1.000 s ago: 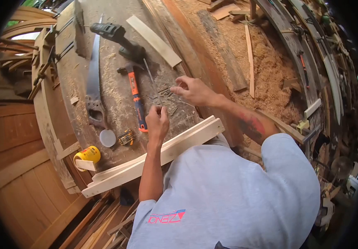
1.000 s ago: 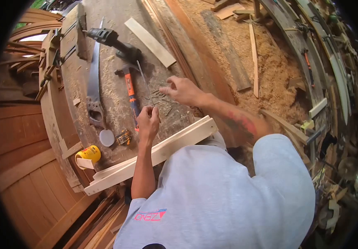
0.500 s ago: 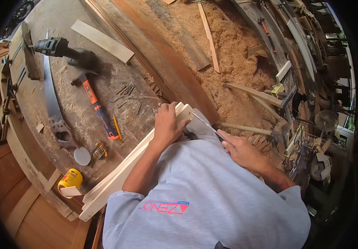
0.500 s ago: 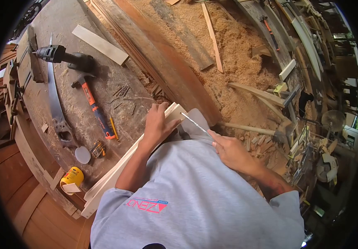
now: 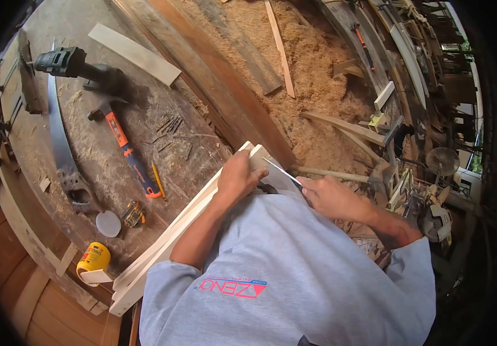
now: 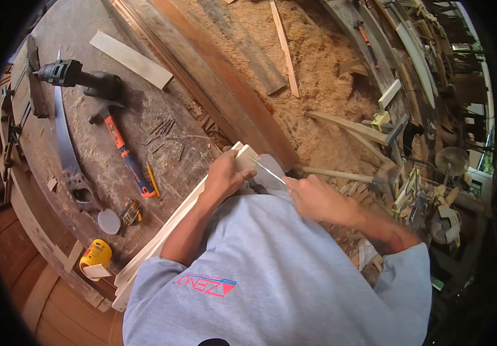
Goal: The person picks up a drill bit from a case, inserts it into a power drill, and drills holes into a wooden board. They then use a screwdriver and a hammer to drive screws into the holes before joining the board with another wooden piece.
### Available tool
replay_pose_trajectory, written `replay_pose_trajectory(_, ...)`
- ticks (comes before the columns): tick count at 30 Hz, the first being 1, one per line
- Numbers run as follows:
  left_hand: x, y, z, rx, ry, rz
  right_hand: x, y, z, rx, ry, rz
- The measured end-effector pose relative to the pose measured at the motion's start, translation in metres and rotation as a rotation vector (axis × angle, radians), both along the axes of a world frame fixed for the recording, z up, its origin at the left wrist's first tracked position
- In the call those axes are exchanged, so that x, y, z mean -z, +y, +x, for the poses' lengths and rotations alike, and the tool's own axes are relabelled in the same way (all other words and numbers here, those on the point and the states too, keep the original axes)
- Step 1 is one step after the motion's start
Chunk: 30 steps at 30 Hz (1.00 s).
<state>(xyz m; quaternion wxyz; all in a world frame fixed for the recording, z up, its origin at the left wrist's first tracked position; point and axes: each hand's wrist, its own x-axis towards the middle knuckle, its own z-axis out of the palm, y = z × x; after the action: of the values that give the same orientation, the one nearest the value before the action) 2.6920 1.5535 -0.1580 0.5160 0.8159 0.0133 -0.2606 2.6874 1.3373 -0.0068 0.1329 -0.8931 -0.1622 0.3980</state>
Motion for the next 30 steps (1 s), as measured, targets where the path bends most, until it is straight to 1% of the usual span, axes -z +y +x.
replay_pose_trajectory(1,0.0,0.0,0.0,0.005,0.027,-0.009,-0.009,0.01,0.015,0.005,0.001,-0.008)
replay_pose_trajectory(3,0.001,0.0,-0.001,0.008,-0.011,-0.015,-0.039,0.043,0.055,0.378,0.509,-0.15)
replay_pose_trajectory(4,0.001,0.001,-0.001,0.007,-0.048,-0.015,-0.039,0.048,0.067,0.38,0.51,-0.157)
replay_pose_trajectory(6,-0.003,0.002,-0.001,0.0,-0.042,-0.029,-0.038,0.058,0.086,0.299,0.525,-0.211)
replay_pose_trajectory(7,-0.004,0.003,-0.001,-0.007,-0.039,-0.036,-0.036,0.067,0.093,0.171,0.494,-0.247)
replay_pose_trajectory(8,-0.003,0.003,-0.002,-0.009,-0.033,-0.046,-0.032,0.075,0.095,0.172,0.499,-0.258)
replay_pose_trajectory(10,-0.001,0.004,-0.003,-0.01,-0.107,-0.054,-0.02,0.085,0.095,-0.1,0.373,-0.348)
replay_pose_trajectory(11,0.0,0.004,-0.003,-0.017,-0.101,-0.064,-0.012,0.087,0.093,-0.105,0.378,-0.359)
replay_pose_trajectory(13,0.001,0.007,0.001,0.059,-0.073,-0.097,0.009,0.089,0.089,-0.137,0.309,-0.415)
replay_pose_trajectory(14,0.004,0.008,-0.001,0.047,-0.072,-0.106,0.025,0.085,0.085,-0.148,0.309,-0.426)
replay_pose_trajectory(15,0.012,0.006,-0.005,-0.009,-0.137,-0.158,0.042,0.08,0.084,-0.141,0.247,-0.358)
replay_pose_trajectory(16,0.018,0.005,-0.007,-0.066,-0.2,-0.208,0.046,0.087,0.086,-0.135,0.189,-0.288)
replay_pose_trajectory(17,0.025,0.004,-0.008,-0.074,-0.141,-0.199,0.044,0.091,0.088,-0.155,0.192,-0.296)
replay_pose_trajectory(18,0.025,0.007,-0.003,-0.097,-0.138,-0.204,0.032,0.104,0.092,-0.013,0.253,-0.336)
replay_pose_trajectory(19,0.026,0.009,0.001,-0.057,-0.064,-0.267,0.025,0.113,0.093,0.132,0.315,-0.378)
replay_pose_trajectory(20,0.025,0.01,0.0,-0.009,0.014,-0.332,0.026,0.113,0.09,0.122,0.326,-0.39)
replay_pose_trajectory(22,0.02,0.012,0.0,-0.045,-0.015,-0.372,0.025,0.104,0.092,0.104,0.313,-0.347)
replay_pose_trajectory(24,0.018,0.011,-0.006,-0.106,-0.053,-0.202,0.012,0.091,0.089,-0.08,0.349,-0.414)
replay_pose_trajectory(25,0.016,0.017,-0.007,-0.114,-0.046,-0.204,-0.006,0.089,0.081,-0.217,0.231,-0.415)
replay_pose_trajectory(26,0.011,0.026,-0.006,0.027,0.011,-0.124,-0.026,0.093,0.072,-0.35,0.11,-0.413)
replay_pose_trajectory(27,0.008,0.032,-0.005,0.171,0.067,-0.046,-0.036,0.097,0.066,-0.349,0.115,-0.416)
replay_pose_trajectory(29,0.002,0.035,-0.003,0.164,0.076,-0.053,-0.049,0.103,0.059,-0.343,0.055,-0.509)
replay_pose_trajectory(30,0.001,0.035,-0.004,0.15,0.079,-0.054,-0.045,0.102,0.059,-0.338,0.066,-0.513)
